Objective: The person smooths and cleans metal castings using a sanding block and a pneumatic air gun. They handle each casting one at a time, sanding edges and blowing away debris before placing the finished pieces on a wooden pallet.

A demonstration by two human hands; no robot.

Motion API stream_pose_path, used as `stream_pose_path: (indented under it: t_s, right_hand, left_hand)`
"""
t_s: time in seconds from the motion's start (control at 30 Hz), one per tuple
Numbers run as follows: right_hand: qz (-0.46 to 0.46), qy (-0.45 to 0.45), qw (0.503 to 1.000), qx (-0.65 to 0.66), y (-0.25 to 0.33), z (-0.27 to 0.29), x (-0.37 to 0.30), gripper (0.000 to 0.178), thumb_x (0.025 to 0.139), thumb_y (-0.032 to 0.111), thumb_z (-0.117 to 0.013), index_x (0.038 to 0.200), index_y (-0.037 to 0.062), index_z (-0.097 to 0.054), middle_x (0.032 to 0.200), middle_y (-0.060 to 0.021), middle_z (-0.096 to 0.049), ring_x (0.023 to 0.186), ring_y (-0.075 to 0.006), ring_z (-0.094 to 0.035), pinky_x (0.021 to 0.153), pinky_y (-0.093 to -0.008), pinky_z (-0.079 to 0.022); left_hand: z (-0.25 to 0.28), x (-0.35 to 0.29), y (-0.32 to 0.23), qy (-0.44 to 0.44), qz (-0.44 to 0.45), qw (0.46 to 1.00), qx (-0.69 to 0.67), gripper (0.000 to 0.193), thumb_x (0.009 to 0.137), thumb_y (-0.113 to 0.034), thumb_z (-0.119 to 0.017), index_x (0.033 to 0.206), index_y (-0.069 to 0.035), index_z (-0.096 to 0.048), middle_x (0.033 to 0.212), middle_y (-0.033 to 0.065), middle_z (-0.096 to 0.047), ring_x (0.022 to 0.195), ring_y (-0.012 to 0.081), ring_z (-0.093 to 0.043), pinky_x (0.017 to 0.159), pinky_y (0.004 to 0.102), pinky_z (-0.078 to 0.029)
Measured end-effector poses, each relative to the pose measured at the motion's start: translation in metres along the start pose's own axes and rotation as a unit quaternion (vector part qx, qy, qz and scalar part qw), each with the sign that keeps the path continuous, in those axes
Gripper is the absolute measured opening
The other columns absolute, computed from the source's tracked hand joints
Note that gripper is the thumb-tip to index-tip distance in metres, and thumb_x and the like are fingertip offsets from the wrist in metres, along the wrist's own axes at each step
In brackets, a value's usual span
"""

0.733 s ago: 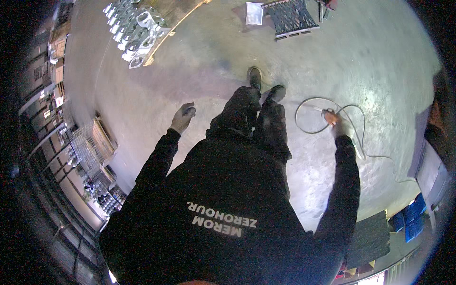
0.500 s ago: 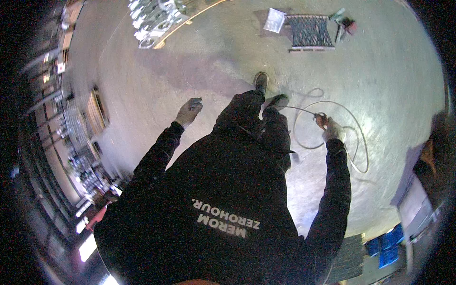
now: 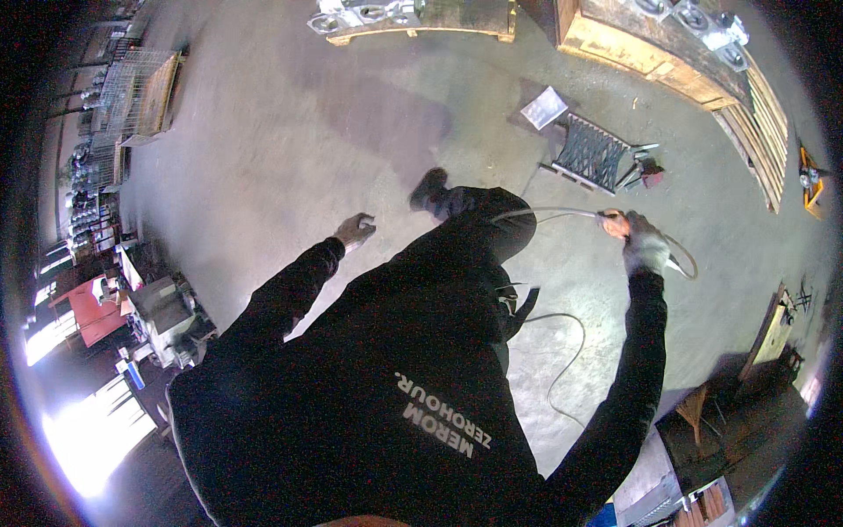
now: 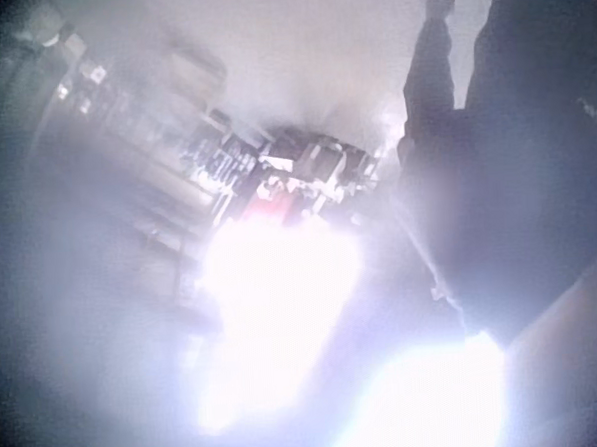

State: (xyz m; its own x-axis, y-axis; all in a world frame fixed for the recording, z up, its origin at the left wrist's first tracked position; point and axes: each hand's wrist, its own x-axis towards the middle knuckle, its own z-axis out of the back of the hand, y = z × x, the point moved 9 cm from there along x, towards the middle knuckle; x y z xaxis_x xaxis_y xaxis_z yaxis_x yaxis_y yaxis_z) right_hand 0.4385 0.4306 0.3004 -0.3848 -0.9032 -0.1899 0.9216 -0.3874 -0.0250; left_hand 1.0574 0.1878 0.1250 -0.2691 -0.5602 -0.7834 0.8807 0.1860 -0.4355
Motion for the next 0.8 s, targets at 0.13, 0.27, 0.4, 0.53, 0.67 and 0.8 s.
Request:
stream_pose_path:
  t_s: [0.13, 0.27, 0.4, 0.53, 0.67, 0.8]
  right_hand:
    - [-0.095, 0.016, 0.994, -0.044, 0.016, 0.020, 0.019, 0.029, 0.081, 0.014, -0.068, 0.108, 0.0162, -0.057, 0.095, -0.0089, -0.067, 0.091, -0.0332, -0.067, 0.072, -0.0462, -0.053]
    - [-0.018, 0.024, 0.999, -0.032, 0.008, 0.024, 0.019, 0.036, 0.082, 0.015, -0.068, 0.116, 0.0184, -0.057, 0.097, -0.0090, -0.067, 0.091, -0.0329, -0.067, 0.074, -0.0462, -0.053]
    - [-0.069, -0.041, 0.997, 0.010, -0.102, -0.039, -0.028, 0.030, 0.083, 0.013, -0.064, 0.113, 0.0162, -0.061, 0.094, -0.0102, -0.067, 0.087, -0.0328, -0.067, 0.071, -0.0448, -0.051]
    - [0.115, 0.109, 0.962, -0.223, -0.152, -0.235, -0.165, 0.021, 0.094, 0.014, -0.046, 0.109, 0.0114, -0.061, 0.093, -0.0071, -0.067, 0.079, -0.0249, -0.064, 0.068, -0.0416, -0.050]
    - [0.568, 0.115, 0.154, -0.800, -0.103, -0.379, -0.361, 0.042, 0.101, 0.022, -0.031, 0.131, 0.0017, -0.051, 0.133, -0.0199, -0.059, 0.116, -0.0315, -0.062, 0.096, -0.0428, -0.051]
    - [0.778, -0.073, -0.145, -0.607, 0.071, -0.317, -0.449, 0.043, 0.100, 0.027, -0.033, 0.129, 0.0056, -0.057, 0.136, -0.0104, -0.059, 0.117, -0.0254, -0.060, 0.096, -0.0447, -0.049]
  left_hand:
    - [0.002, -0.020, -0.006, -0.036, -0.053, 0.998, 0.028, 0.045, 0.090, -0.032, -0.067, 0.125, -0.005, -0.060, 0.109, 0.0168, -0.071, 0.101, 0.0250, -0.067, 0.087, 0.0354, -0.053]
    - [0.009, -0.011, -0.020, -0.024, -0.031, 0.999, 0.011, 0.045, 0.090, -0.033, -0.068, 0.125, -0.005, -0.059, 0.112, 0.0181, -0.070, 0.104, 0.0270, -0.067, 0.089, 0.0362, -0.053]
    - [0.022, 0.018, -0.053, -0.035, -0.093, 0.994, 0.038, 0.041, 0.091, -0.029, -0.068, 0.124, -0.004, -0.059, 0.107, 0.0166, -0.071, 0.098, 0.0248, -0.068, 0.083, 0.0341, -0.054]
    - [0.039, 0.048, -0.059, -0.011, -0.069, 0.998, 0.000, 0.050, 0.089, -0.034, -0.068, 0.126, -0.002, -0.059, 0.115, 0.0199, -0.068, 0.108, 0.0293, -0.066, 0.093, 0.0369, -0.051]
    - [0.081, 0.087, -0.067, -0.029, -0.075, 0.996, -0.040, 0.043, 0.089, -0.029, -0.068, 0.122, -0.003, -0.060, 0.105, 0.0147, -0.070, 0.097, 0.0209, -0.066, 0.084, 0.0336, -0.053]
    - [0.138, 0.137, -0.068, -0.003, -0.043, 0.984, -0.172, 0.036, 0.090, -0.021, -0.069, 0.122, -0.005, -0.059, 0.090, 0.0070, -0.067, 0.077, 0.0127, -0.061, 0.071, 0.0286, -0.052]
